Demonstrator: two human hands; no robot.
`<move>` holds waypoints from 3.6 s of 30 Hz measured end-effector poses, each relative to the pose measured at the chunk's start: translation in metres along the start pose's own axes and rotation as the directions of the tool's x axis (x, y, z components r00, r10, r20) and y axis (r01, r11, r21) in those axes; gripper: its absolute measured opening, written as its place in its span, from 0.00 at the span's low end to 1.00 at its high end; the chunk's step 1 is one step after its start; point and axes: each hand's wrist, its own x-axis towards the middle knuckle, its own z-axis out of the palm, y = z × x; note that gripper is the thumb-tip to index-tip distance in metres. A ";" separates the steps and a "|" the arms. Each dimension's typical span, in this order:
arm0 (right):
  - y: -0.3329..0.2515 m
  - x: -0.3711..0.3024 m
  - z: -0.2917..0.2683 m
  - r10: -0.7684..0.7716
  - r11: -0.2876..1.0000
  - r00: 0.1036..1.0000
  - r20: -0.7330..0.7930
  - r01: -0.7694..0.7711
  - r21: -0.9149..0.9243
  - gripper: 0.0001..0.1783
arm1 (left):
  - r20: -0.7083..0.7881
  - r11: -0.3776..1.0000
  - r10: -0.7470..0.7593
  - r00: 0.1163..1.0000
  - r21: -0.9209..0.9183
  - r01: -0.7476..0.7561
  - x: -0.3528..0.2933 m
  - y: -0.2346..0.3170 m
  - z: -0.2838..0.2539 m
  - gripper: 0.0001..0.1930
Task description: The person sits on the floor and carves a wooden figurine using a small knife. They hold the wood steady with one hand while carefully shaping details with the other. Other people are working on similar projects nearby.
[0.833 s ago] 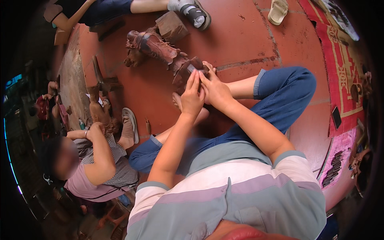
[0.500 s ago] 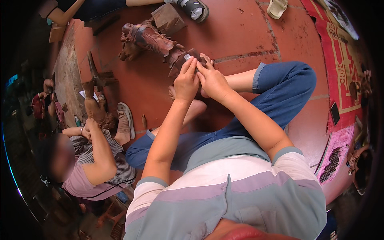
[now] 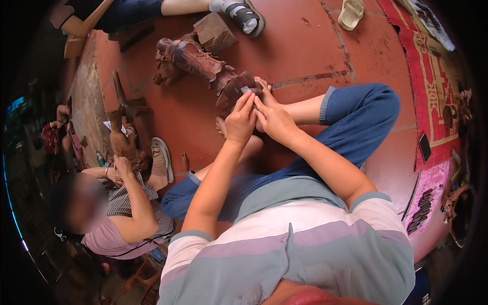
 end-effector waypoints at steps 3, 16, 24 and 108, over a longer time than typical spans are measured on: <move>-0.007 0.005 -0.020 0.026 1.000 0.995 0.097 -0.026 -0.002 0.24 | -0.034 0.998 0.057 0.998 -0.009 -0.058 0.004 0.000 0.000 0.22; -0.023 0.010 -0.019 0.041 0.999 0.999 -0.001 -0.041 -0.020 0.24 | -0.138 0.995 0.085 0.987 -0.037 -0.090 0.013 0.002 -0.012 0.21; -0.011 -0.014 -0.005 0.123 0.992 0.976 0.178 -0.119 -0.036 0.26 | -0.090 0.997 0.082 0.993 0.014 -0.081 -0.008 -0.004 0.003 0.19; -0.039 0.040 0.003 -0.531 0.768 0.838 -0.127 0.539 0.346 0.16 | -0.294 0.917 0.065 0.954 -0.359 -0.173 0.035 -0.020 0.002 0.12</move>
